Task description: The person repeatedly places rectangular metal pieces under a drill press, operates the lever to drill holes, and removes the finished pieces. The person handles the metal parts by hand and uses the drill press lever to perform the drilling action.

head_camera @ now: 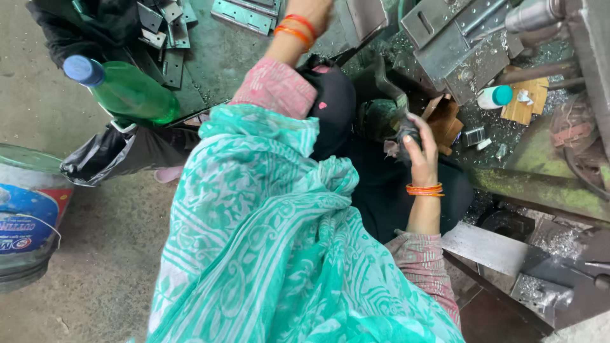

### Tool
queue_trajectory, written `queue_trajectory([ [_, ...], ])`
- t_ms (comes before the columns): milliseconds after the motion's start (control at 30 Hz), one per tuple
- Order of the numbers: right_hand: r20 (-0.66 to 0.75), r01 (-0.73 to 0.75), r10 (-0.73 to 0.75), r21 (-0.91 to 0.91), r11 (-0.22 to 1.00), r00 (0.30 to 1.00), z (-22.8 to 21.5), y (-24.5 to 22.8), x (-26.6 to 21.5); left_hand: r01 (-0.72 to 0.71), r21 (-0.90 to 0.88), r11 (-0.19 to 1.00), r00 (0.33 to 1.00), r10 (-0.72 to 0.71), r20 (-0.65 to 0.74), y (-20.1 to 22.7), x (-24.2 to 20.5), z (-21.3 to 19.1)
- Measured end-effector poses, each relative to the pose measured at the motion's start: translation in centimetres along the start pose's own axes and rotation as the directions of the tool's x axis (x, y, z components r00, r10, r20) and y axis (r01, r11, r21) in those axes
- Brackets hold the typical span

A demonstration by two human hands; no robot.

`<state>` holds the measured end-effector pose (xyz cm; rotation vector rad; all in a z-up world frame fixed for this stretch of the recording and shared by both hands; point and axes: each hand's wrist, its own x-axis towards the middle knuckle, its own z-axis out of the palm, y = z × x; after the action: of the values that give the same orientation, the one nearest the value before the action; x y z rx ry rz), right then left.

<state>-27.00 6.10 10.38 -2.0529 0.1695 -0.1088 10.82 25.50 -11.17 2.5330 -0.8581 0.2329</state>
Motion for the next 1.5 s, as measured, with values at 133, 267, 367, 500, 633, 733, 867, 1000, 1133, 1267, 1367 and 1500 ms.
queue_trajectory([
  [133,-0.025,0.039,-0.038,0.034,0.999,0.999,1.3,-0.3,0.7,0.269,0.2,0.942,0.952,-0.292,0.093,-10.1,-9.9,-0.6],
  [267,-0.03,0.087,-0.086,0.031,0.996,0.996,1.1,0.1,0.9,0.162,0.193,0.968,0.986,-0.151,-0.071,-11.8,-15.2,-1.4],
  [367,-0.047,0.088,-0.086,0.043,0.995,0.995,1.1,0.4,0.7,0.142,0.21,0.967,0.989,-0.128,-0.077,-10.9,-15.8,-1.7],
  [500,-0.059,0.086,-0.082,0.064,0.994,0.995,1.4,0.7,0.5,0.178,0.226,0.958,0.968,-0.212,0.134,-9.9,-15.8,-1.6],
  [633,-0.079,0.076,-0.07,0.079,0.994,0.994,1.2,0.9,0.3,0.153,0.266,0.952,0.966,-0.201,0.163,-9.2,-16.5,-1.8],
  [733,-0.079,0.09,-0.083,0.096,0.991,0.993,1.1,1.4,0.3,0.135,0.238,0.962,0.974,-0.172,0.145,-9.7,-17.3,-2.4],
  [867,-0.079,0.097,-0.089,0.111,0.989,0.993,1.2,1.6,0.2,0.022,0.259,0.966,1.0,-0.021,-0.009,-11.6,-16.8,-2.6],
  [1000,-0.092,0.065,-0.056,0.103,0.992,0.994,1.2,1.4,0.3,0.065,0.18,0.982,0.985,-0.091,0.144,-13.3,-15.3,-1.2],
  [1133,-0.085,0.075,-0.066,0.104,0.992,0.994,1.4,1.2,0.5,0.032,0.209,0.977,0.983,-0.069,0.169,-14.4,-13.6,-0.5],
  [1267,-0.085,0.074,-0.065,0.113,0.991,0.994,1.3,1.3,0.3,0.059,0.155,0.986,0.979,-0.087,0.183,-14.1,-12.8,-0.9],
  [1367,-0.088,0.095,-0.086,0.109,0.99,0.992,1.4,1.4,0.6,0.101,0.05,0.994,0.949,-0.111,0.294,-13.1,-12.6,-2.5],
  [1500,-0.09,0.076,-0.063,0.145,0.986,0.994,1.2,1.6,0.3,0.137,-0.053,0.989,0.963,-0.12,0.243,-9.6,-15.0,-4.2],
])
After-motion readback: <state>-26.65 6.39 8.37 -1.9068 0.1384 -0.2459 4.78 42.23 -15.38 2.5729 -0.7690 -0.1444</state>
